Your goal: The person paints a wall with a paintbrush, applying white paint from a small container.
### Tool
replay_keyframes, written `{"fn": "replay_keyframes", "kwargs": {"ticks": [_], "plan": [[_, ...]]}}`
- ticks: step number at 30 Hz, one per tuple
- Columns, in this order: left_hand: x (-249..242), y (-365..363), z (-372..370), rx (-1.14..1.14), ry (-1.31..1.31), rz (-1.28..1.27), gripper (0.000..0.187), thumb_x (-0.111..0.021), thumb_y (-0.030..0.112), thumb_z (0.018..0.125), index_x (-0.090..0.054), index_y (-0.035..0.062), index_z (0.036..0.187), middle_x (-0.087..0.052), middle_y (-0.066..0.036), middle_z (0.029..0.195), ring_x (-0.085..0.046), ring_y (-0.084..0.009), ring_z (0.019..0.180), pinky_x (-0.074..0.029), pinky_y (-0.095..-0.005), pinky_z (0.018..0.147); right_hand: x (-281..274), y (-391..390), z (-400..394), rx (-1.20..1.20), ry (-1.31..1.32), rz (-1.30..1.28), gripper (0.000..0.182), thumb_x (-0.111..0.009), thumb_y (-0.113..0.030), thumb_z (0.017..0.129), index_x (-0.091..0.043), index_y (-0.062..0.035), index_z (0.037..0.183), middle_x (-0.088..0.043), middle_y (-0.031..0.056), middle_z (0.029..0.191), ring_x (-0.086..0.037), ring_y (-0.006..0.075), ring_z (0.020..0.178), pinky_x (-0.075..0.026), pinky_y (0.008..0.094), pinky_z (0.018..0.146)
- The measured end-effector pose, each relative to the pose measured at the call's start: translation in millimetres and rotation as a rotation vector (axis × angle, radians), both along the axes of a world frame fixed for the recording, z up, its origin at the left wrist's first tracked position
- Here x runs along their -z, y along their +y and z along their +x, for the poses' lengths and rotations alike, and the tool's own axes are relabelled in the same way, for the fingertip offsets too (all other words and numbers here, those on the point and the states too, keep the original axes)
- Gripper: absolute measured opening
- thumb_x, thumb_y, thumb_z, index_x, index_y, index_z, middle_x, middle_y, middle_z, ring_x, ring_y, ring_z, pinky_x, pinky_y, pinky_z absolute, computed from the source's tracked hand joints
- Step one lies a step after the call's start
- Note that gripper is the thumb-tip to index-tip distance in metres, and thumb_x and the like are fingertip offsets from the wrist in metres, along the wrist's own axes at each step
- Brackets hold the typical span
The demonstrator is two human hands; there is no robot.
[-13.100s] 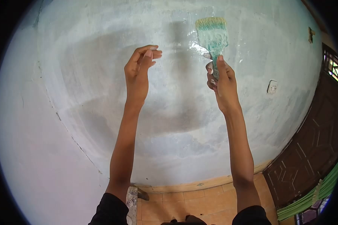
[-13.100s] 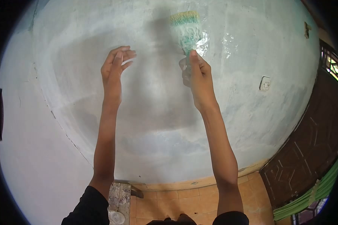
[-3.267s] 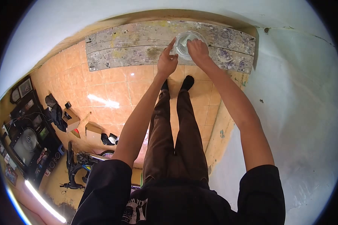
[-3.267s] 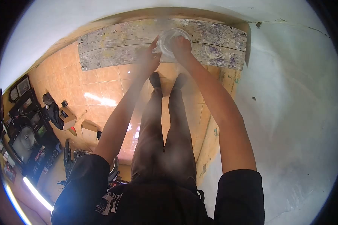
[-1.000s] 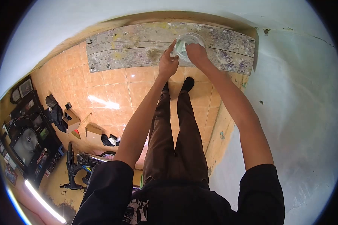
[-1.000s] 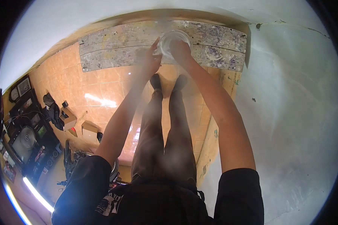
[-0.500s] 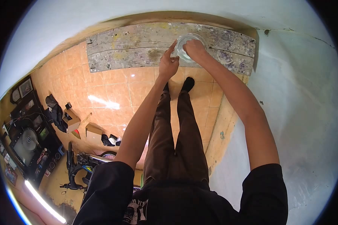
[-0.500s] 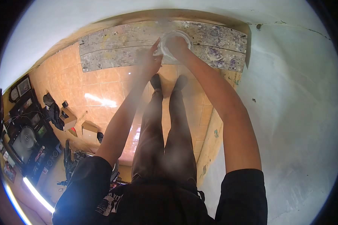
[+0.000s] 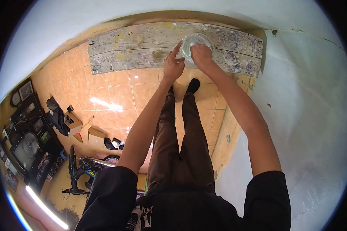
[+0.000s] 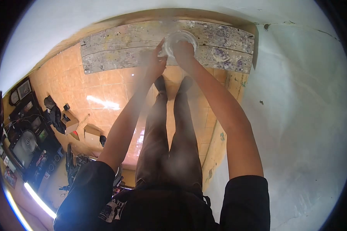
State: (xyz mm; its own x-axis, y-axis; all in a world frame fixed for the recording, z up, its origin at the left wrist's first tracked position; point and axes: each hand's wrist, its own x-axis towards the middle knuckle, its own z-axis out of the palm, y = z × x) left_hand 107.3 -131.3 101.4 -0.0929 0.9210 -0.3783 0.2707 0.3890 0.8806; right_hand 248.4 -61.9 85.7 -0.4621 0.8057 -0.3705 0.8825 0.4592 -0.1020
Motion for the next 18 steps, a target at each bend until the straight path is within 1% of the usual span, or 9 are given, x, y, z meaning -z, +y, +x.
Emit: {"fn": "replay_keyframes", "kwargs": {"ticks": [2,5,8,11,14,16,18], "plan": [[1.9,0.9,-1.1,0.014,0.016,0.055,0.072,-0.058,-0.003,0.081,-0.042,0.0213,0.147,-0.057,-0.025,0.127,-0.061,-0.0396,0.109,-0.056,-0.0411,0.082,-0.4,-1.0,3.1,0.02,0.009,0.009,0.014,-0.059,-0.009,0.084,-0.071,-0.0039,0.081,-0.071,0.0159,0.086,-0.071,0.0309,0.081,-0.059,0.0406,0.065],[-6.1,1.4,-1.3,0.037,0.066,0.064,0.072,-0.058,-0.003,0.081,-0.041,0.0206,0.147,-0.058,-0.024,0.127,-0.062,-0.0399,0.106,-0.056,-0.0411,0.082,-0.4,7.3,10.0,0.048,-0.051,-0.047,0.014,-0.059,-0.009,0.084,-0.073,-0.0046,0.081,-0.072,0.016,0.088,-0.072,0.0297,0.084,-0.059,0.0403,0.066],[-15.1,1.8,-2.3,0.07,0.092,0.062,0.072,-0.058,-0.003,0.081,-0.041,0.0206,0.147,-0.058,-0.024,0.126,-0.062,-0.0402,0.107,-0.057,-0.0413,0.082,-12.5,21.0,12.3,0.052,-0.082,-0.019,0.015,-0.06,-0.008,0.084,-0.074,-0.0053,0.082,-0.072,0.0151,0.088,-0.072,0.0286,0.084,-0.059,0.0395,0.066],[-19.0,3.6,-1.0,0.043,0.047,0.0,0.072,-0.057,-0.003,0.081,-0.041,0.0202,0.147,-0.059,-0.025,0.124,-0.061,-0.0408,0.107,-0.057,-0.0416,0.082,-31.7,27.2,4.8,-0.011,-0.07,-0.032,0.013,-0.062,-0.007,0.082,-0.075,-0.0061,0.084,-0.072,0.0135,0.088,-0.072,0.027,0.084,-0.059,0.038,0.067],[-9.4,0.3,-1.1,0.039,0.03,0.08,0.072,-0.058,-0.002,0.081,-0.041,0.0207,0.147,-0.059,-0.025,0.123,-0.061,-0.0408,0.108,-0.058,-0.0421,0.08,-42.9,28.5,-5.6,-0.079,-0.104,-0.033,0.011,-0.065,-0.007,0.08,-0.075,-0.0064,0.083,-0.073,0.0119,0.088,-0.072,0.0255,0.085,-0.059,0.0362,0.067],[-15.1,1.9,-1.7,0.058,0.073,0.021,0.071,-0.058,-0.002,0.081,-0.042,0.0212,0.147,-0.059,-0.026,0.124,-0.061,-0.0411,0.109,-0.058,-0.0409,0.08,-20.8,23.0,-9.4,0.01,-0.027,-0.02,0.011,-0.066,-0.007,0.08,-0.075,-0.0073,0.084,-0.073,0.0103,0.088,-0.072,0.0243,0.085,-0.059,0.0349,0.067],[-15.1,2.5,-1.2,0.066,0.104,0.011,0.071,-0.058,-0.002,0.082,-0.042,0.0218,0.147,-0.058,-0.026,0.125,-0.062,-0.0399,0.106,-0.058,-0.0395,0.078,-8.9,23.2,-10.6,-0.02,-0.094,-0.044,0.012,-0.067,-0.011,0.081,-0.074,-0.0074,0.09,-0.071,0.0082,0.092,-0.071,0.0224,0.089,-0.058,0.0339,0.069]]}}
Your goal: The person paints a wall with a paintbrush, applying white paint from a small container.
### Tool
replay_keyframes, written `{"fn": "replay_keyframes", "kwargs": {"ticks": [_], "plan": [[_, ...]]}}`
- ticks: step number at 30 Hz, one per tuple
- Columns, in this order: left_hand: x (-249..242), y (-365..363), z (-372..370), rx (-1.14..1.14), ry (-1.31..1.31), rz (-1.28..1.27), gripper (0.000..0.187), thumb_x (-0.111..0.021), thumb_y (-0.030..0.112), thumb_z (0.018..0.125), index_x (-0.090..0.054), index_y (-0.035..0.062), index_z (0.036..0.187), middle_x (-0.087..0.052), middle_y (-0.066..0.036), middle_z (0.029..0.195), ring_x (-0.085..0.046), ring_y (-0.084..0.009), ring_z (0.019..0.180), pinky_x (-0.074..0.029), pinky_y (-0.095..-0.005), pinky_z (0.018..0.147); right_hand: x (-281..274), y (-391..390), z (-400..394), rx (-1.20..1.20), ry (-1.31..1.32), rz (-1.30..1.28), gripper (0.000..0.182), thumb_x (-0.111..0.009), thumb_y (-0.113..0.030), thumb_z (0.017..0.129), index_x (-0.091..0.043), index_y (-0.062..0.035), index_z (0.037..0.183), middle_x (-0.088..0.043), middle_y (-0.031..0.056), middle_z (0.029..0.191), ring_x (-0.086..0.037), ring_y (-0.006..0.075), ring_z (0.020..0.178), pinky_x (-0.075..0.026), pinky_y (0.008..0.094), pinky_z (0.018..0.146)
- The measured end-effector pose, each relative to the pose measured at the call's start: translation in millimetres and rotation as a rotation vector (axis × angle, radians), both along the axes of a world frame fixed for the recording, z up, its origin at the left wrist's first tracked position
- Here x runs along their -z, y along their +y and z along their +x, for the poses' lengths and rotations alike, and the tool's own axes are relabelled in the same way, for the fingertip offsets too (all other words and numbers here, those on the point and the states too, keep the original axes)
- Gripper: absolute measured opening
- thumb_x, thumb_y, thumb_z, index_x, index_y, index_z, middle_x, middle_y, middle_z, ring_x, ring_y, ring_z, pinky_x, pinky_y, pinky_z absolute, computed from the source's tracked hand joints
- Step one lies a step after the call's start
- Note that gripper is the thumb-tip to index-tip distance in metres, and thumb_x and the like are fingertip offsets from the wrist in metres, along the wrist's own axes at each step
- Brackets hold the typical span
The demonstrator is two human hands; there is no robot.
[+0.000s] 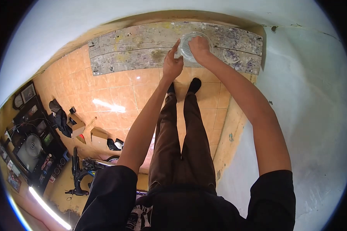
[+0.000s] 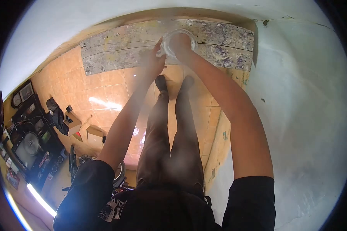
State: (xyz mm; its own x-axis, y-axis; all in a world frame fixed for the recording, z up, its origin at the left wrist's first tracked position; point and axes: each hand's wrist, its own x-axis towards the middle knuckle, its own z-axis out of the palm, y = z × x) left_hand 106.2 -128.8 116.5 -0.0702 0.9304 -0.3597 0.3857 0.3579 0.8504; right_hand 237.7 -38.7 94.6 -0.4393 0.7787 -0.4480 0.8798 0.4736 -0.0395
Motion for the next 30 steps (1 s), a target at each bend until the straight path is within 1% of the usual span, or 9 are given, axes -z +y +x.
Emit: {"fn": "replay_keyframes", "kwargs": {"ticks": [2,5,8,16,18,20,22,26,30], "plan": [[5.8,-0.3,1.2,-0.021,-0.02,0.003,0.07,-0.057,-0.003,0.083,-0.041,0.0224,0.147,-0.057,-0.027,0.126,-0.067,-0.0367,0.097,-0.059,-0.0383,0.074,1.4,2.6,-2.2,-0.154,-0.209,-0.068,0.022,-0.067,-0.02,0.084,-0.071,-0.0069,0.101,-0.069,0.0056,0.1,-0.068,0.0196,0.095,-0.055,0.0329,0.073],[-2.8,0.5,6.9,-0.12,-0.182,-0.117,0.069,-0.055,-0.003,0.085,-0.041,0.0231,0.148,-0.057,-0.027,0.125,-0.072,-0.0305,0.08,-0.059,-0.0374,0.067,3.0,-3.9,-0.3,0.009,-0.057,0.107,0.015,-0.066,-0.005,0.079,-0.077,-0.0121,0.088,-0.072,0.0075,0.087,-0.072,0.0231,0.087,-0.058,0.0326,0.069],[11.7,-1.8,10.6,-0.155,-0.203,-0.048,0.068,-0.054,-0.004,0.086,-0.041,0.0236,0.148,-0.059,-0.025,0.123,-0.072,-0.0246,0.066,-0.058,-0.0378,0.061,8.6,-5.4,3.5,-0.046,-0.103,0.122,0.014,-0.066,-0.007,0.081,-0.077,-0.0122,0.088,-0.072,0.0078,0.087,-0.072,0.0233,0.087,-0.058,0.0334,0.07],[33.6,-4.0,9.1,-0.125,-0.176,0.089,0.071,-0.056,-0.003,0.083,-0.042,0.0231,0.147,-0.059,-0.026,0.12,-0.072,-0.0324,0.077,-0.058,-0.0429,0.071,47.6,3.4,5.7,-0.113,-0.087,-0.055,0.017,-0.064,-0.012,0.08,-0.077,-0.0107,0.091,-0.073,0.0116,0.096,-0.071,0.0277,0.092,-0.058,0.0384,0.075],[36.7,-4.2,8.3,-0.103,-0.192,0.09,0.071,-0.051,-0.006,0.084,-0.04,0.0206,0.148,-0.053,-0.025,0.128,-0.066,-0.0329,0.093,-0.06,-0.0398,0.074,32.5,6.2,2.7,-0.087,-0.066,-0.122,0.02,-0.064,-0.012,0.08,-0.077,-0.0103,0.095,-0.073,0.0124,0.098,-0.07,0.0282,0.093,-0.057,0.0389,0.076],[22.4,-2.0,6.7,-0.065,-0.256,0.025,0.07,-0.042,-0.013,0.087,-0.035,0.0159,0.15,-0.041,-0.022,0.145,-0.053,-0.0321,0.123,-0.064,-0.0323,0.077,-17.4,10.9,-3.2,-0.053,-0.062,-0.207,0.022,-0.064,-0.012,0.08,-0.076,-0.0104,0.098,-0.073,0.0127,0.099,-0.07,0.0282,0.093,-0.057,0.039,0.077],[14.5,-1.9,7.2,-0.092,-0.321,-0.028,0.071,-0.042,-0.013,0.087,-0.035,0.017,0.15,-0.04,-0.022,0.146,-0.056,-0.0313,0.12,-0.064,-0.0313,0.077,-23.3,13.0,-5.7,-0.034,-0.087,-0.246,0.023,-0.065,-0.012,0.08,-0.076,-0.0111,0.1,-0.073,0.0127,0.1,-0.07,0.0283,0.094,-0.057,0.0393,0.077],[14.0,0.1,6.1,-0.109,-0.356,-0.106,0.072,-0.042,-0.014,0.087,-0.035,0.0192,0.151,-0.04,-0.022,0.146,-0.059,-0.0304,0.115,-0.064,-0.0301,0.076,44.2,11.7,-1.4,-0.206,-0.186,-0.098,0.02,-0.065,-0.013,0.082,-0.076,-0.0112,0.099,-0.073,0.0127,0.101,-0.07,0.0284,0.094,-0.057,0.0386,0.075],[10.1,0.7,4.9,-0.098,-0.373,-0.127,0.073,-0.042,-0.014,0.087,-0.035,0.0204,0.151,-0.038,-0.021,0.147,-0.061,-0.0304,0.113,-0.064,-0.0296,0.075,41.9,1.4,-0.9,-0.226,-0.165,-0.134,0.016,-0.064,-0.013,0.083,-0.075,-0.0076,0.093,-0.072,0.0135,0.1,-0.07,0.0289,0.093,-0.058,0.0377,0.073]]}}
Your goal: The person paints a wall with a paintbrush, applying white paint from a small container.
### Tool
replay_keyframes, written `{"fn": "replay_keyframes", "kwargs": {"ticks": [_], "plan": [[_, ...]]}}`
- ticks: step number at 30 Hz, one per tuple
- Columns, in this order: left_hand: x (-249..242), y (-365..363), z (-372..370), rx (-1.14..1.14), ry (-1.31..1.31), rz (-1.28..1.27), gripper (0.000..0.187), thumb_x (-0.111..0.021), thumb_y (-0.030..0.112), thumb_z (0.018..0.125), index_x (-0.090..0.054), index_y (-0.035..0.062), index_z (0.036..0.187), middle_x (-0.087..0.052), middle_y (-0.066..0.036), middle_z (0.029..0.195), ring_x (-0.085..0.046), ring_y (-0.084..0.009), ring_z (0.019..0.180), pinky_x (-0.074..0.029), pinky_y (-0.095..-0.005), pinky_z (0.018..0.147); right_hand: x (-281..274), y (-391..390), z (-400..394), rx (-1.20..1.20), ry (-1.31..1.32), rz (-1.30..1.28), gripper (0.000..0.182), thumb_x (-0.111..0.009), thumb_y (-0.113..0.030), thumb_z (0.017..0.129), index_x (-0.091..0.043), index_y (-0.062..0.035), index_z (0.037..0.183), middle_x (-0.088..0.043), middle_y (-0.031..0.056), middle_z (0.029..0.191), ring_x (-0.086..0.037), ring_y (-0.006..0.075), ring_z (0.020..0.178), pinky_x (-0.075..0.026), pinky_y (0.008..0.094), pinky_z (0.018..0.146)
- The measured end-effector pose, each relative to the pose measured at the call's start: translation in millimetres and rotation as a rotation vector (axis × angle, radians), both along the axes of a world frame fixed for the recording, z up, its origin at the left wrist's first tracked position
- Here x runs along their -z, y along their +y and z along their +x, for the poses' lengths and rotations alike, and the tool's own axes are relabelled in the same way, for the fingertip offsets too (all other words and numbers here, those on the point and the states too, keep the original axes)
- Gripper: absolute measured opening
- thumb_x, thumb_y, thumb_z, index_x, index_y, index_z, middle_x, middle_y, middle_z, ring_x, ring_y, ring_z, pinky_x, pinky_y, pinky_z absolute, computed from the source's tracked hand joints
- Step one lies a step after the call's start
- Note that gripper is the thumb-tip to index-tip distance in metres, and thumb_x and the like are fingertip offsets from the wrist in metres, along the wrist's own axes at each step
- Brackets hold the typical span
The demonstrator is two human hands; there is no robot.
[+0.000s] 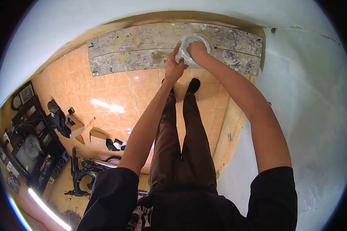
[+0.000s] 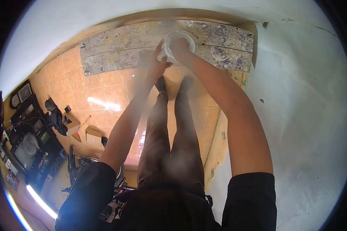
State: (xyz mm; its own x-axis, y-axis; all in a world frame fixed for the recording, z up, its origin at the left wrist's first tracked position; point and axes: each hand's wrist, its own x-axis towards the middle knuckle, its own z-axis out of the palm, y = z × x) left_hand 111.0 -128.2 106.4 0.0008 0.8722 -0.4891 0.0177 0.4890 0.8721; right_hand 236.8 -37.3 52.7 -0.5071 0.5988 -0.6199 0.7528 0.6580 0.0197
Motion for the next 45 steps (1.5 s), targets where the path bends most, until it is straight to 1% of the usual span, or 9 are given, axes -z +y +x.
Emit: {"fn": "replay_keyframes", "kwargs": {"ticks": [11,17,20,23,26,29,32,41,45], "plan": [[11.1,-1.0,1.1,0.023,0.083,0.098,0.074,-0.042,-0.015,0.087,-0.033,0.0198,0.152,-0.042,-0.023,0.144,-0.067,-0.0289,0.1,-0.064,-0.0288,0.07,-31.2,-0.5,-7.9,0.314,0.225,-0.115,0.015,-0.067,-0.011,0.08,-0.071,-0.0007,0.09,-0.07,0.021,0.1,-0.068,0.0365,0.095,-0.057,0.0448,0.078],[10.0,-1.8,0.6,0.009,0.049,0.058,0.074,-0.04,-0.014,0.088,-0.031,0.0225,0.153,-0.044,-0.024,0.143,-0.072,-0.0239,0.078,-0.06,-0.0287,0.061,-23.2,0.9,-0.1,0.544,0.323,-0.031,0.03,-0.062,-0.014,0.085,-0.063,0.0017,0.111,-0.069,0.0249,0.099,-0.068,0.0392,0.094,-0.056,0.0465,0.078],[1.3,-1.4,0.6,0.006,0.024,0.029,0.074,-0.041,-0.012,0.089,-0.031,0.0235,0.153,-0.042,-0.025,0.144,-0.072,-0.0233,0.079,-0.06,-0.0283,0.062,-62.4,-0.6,0.1,0.592,0.299,-0.01,0.035,-0.061,-0.017,0.088,-0.058,0.0023,0.116,-0.068,0.0266,0.096,-0.068,0.0405,0.093,-0.056,0.0478,0.077],[-7.2,0.2,4.4,-0.054,0.054,-0.029,0.073,-0.052,-0.008,0.085,-0.038,0.0239,0.15,-0.057,-0.027,0.126,-0.072,-0.0327,0.082,-0.06,-0.0401,0.067,-47.9,-10.3,11.8,0.519,0.381,0.031,0.033,-0.06,-0.019,0.089,-0.059,0.003,0.113,-0.068,0.027,0.096,-0.068,0.0422,0.089,-0.055,0.049,0.076],[15.9,-6.3,2.3,-0.011,0.195,0.107,0.074,-0.056,-0.003,0.086,-0.037,0.0269,0.15,-0.057,-0.025,0.126,-0.068,-0.0374,0.1,-0.057,-0.0438,0.079,-68.8,-14.7,24.5,0.5,0.366,0.004,0.033,-0.06,-0.021,0.09,-0.059,0.0035,0.113,-0.068,0.026,0.093,-0.067,0.0415,0.089,-0.055,0.0495,0.077],[32.7,-6.3,-4.1,0.052,0.302,0.264,0.075,-0.061,0.004,0.085,-0.034,0.0289,0.151,-0.058,-0.024,0.127,-0.061,-0.04,0.111,-0.052,-0.0467,0.089,-80.1,-31.1,47.4,0.68,0.434,0.01,0.036,-0.06,-0.027,0.092,-0.06,0.0022,0.113,-0.069,0.0228,0.092,-0.067,0.0393,0.093,-0.053,0.0498,0.078],[-18.4,3.7,-5.5,0.172,0.563,0.159,0.076,-0.065,0.011,0.085,-0.032,0.0271,0.152,-0.058,-0.024,0.127,-0.061,-0.0399,0.111,-0.05,-0.0473,0.091,-95.4,-57.2,72.9,0.826,0.592,0.036,0.039,-0.059,-0.032,0.094,-0.06,0.0013,0.113,-0.07,0.0198,0.09,-0.067,0.0371,0.092,-0.052,0.0475,0.076],[-48.8,-14.4,-8.9,0.054,0.445,0.198,0.064,-0.067,0.015,0.087,-0.042,0.0168,0.146,-0.057,-0.021,0.128,-0.059,-0.0353,0.113,-0.05,-0.0421,0.092,-84.5,-122.5,92.5,1.454,1.012,-0.509,0.036,-0.051,-0.034,0.102,-0.056,-0.0062,0.126,-0.062,-0.0033,0.083,-0.047,0.003,0.061,-0.04,0.0206,0.054],[-25.2,-35.9,-21.1,0.074,0.353,0.21,0.056,-0.066,0.018,0.09,-0.047,0.0136,0.142,-0.058,-0.019,0.127,-0.062,-0.0309,0.109,-0.051,-0.0404,0.09,-91.0,-142.0,79.0,1.562,1.18,-0.509,0.038,-0.053,-0.035,0.102,-0.055,-0.0076,0.128,-0.06,-0.0033,0.085,-0.048,0.0027,0.062,-0.04,0.0198,0.053]]}}
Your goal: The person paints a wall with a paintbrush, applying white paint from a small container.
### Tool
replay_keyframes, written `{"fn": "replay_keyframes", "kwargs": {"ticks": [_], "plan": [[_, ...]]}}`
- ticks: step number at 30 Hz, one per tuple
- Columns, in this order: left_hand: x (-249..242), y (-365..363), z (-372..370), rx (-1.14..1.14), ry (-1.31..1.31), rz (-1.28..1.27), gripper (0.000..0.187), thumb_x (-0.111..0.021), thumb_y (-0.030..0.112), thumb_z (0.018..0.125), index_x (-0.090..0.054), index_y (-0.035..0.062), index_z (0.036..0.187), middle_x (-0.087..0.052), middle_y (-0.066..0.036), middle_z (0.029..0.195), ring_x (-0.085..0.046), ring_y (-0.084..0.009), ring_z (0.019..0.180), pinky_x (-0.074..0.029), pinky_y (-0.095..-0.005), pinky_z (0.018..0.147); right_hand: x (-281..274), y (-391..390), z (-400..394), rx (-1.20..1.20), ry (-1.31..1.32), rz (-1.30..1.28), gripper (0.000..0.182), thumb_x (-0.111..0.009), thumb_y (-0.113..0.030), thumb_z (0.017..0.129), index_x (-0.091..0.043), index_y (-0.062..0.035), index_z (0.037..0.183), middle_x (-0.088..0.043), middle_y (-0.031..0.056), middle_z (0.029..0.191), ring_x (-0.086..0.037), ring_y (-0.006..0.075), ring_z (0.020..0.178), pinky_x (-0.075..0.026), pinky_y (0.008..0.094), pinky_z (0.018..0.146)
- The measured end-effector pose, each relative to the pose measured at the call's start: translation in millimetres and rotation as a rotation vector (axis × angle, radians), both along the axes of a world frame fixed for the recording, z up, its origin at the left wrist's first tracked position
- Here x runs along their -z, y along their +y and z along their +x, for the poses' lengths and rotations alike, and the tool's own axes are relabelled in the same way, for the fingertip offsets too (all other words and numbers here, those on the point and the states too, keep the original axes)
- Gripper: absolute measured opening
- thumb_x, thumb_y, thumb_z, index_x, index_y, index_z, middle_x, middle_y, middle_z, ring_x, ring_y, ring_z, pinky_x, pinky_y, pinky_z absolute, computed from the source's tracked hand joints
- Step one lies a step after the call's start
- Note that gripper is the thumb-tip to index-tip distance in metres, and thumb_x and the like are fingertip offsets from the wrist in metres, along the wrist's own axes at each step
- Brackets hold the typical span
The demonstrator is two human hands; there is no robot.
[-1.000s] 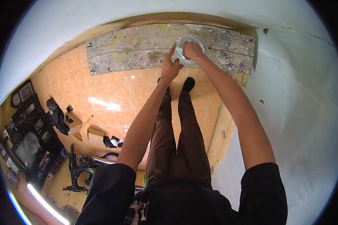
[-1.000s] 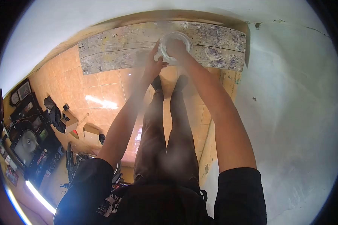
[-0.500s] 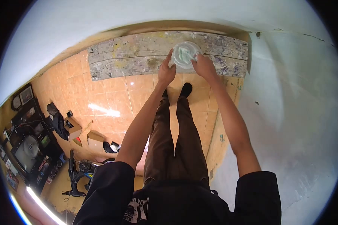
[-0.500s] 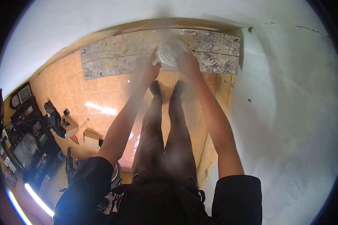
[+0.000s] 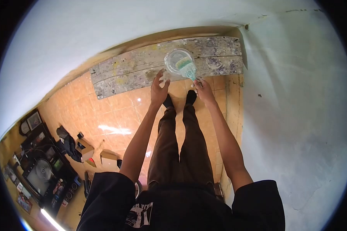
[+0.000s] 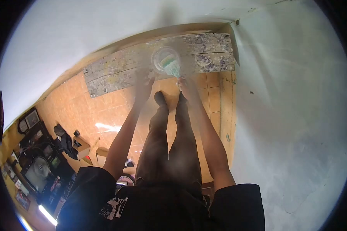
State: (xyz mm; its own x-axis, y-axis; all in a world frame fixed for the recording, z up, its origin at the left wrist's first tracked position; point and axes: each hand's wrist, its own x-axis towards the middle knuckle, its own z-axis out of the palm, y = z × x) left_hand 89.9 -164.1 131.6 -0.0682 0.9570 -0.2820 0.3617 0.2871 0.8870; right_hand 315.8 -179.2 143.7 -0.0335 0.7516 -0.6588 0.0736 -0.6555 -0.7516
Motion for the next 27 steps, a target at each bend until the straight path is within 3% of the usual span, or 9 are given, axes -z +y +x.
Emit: {"fn": "replay_keyframes", "kwargs": {"ticks": [11,18,22,27], "plan": [[-99.2,-0.2,-10.5,0.2,-0.155,0.013,0.041,-0.062,0.018,0.095,-0.054,0.0107,0.135,-0.058,-0.012,0.129,-0.062,-0.0253,0.109,-0.054,-0.0364,0.083,-91.4,-19.9,-16.9,0.225,0.195,0.231,0.038,-0.054,-0.034,0.101,-0.055,-0.0061,0.128,-0.056,-0.004,0.082,-0.048,0.0028,0.062,-0.041,0.0196,0.056],[-208.9,7.6,18.2,0.39,-0.289,0.21,0.037,-0.061,0.017,0.097,-0.055,0.0056,0.132,-0.059,-0.008,0.13,-0.061,-0.0232,0.11,-0.051,-0.0353,0.09,-215.6,-42.8,-12.8,0.441,0.237,0.456,0.037,-0.054,-0.032,0.102,-0.053,-0.0049,0.127,-0.056,-0.0039,0.083,-0.048,0.0034,0.064,-0.041,0.0204,0.058],[-264.1,-9.5,39.9,0.426,-0.397,0.168,0.036,-0.061,0.016,0.097,-0.055,0.0043,0.13,-0.06,-0.009,0.128,-0.061,-0.0219,0.111,-0.05,-0.0341,0.093,-269.0,-73.5,-0.8,0.577,0.162,0.562,0.042,-0.054,-0.032,0.102,-0.05,-0.0028,0.132,-0.056,-0.0025,0.082,-0.049,0.0043,0.064,-0.041,0.0205,0.059],[-279.9,-29.8,68.3,0.604,-0.395,0.133,0.035,-0.061,0.013,0.096,-0.056,0.0062,0.13,-0.061,-0.01,0.128,-0.061,-0.0223,0.112,-0.048,-0.034,0.097,-340.4,-127.9,20.4,0.725,0.192,0.71,0.048,-0.055,-0.032,0.101,-0.046,-0.0013,0.137,-0.056,-0.0014,0.082,-0.05,0.0054,0.064,-0.042,0.0206,0.06]]}}
